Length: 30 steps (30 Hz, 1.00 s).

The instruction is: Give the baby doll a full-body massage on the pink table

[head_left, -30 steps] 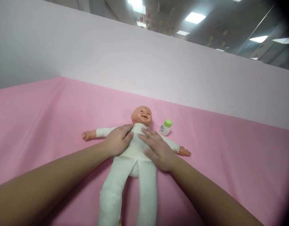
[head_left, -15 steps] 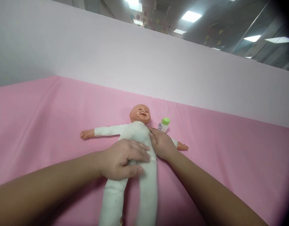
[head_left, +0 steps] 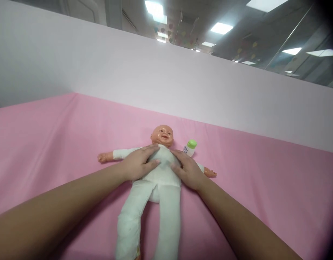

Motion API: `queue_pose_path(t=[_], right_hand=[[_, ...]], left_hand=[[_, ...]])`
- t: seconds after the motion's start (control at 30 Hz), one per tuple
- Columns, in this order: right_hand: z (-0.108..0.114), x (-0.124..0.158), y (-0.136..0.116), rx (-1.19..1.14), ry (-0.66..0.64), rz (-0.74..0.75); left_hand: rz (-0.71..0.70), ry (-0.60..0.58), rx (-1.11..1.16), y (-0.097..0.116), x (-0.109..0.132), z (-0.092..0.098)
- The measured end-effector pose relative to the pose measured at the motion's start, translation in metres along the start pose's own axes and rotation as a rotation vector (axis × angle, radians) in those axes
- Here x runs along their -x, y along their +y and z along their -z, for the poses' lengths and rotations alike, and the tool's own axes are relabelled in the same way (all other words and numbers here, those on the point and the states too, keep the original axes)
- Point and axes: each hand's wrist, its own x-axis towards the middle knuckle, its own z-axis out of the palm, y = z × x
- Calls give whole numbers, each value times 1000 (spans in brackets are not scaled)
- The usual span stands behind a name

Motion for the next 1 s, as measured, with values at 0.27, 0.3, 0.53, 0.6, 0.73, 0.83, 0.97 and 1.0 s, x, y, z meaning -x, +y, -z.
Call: queue_pose_path(t=[0.27,0.3,0.53,0.6,0.73,0.83,0.97,1.0], right_hand=[[-6,30,-69,9,-188,545],[-9,32,-79,6,-261,583],[-13,22,-68,161,-385,382],[-9,15,-50,186,-342,274],[-2,3,-22,202,-268,76],[3,-1,-15,176,-220,-53],[8,-1,-20,168,-132,-129],[8,-1,-22,173,-112,-141]], left_hand=[[58,40,29,-11,-4,6],[62,47,19,-11,-4,5],[58,69,-13,-9,-4,1],[62,70,-21,-7,-5,1],[51,71,-11,-7,-6,0],[62,111,57,-6,-4,-1],[-20,197,177,3,3,-1],[-102,200,197,8,6,1]])
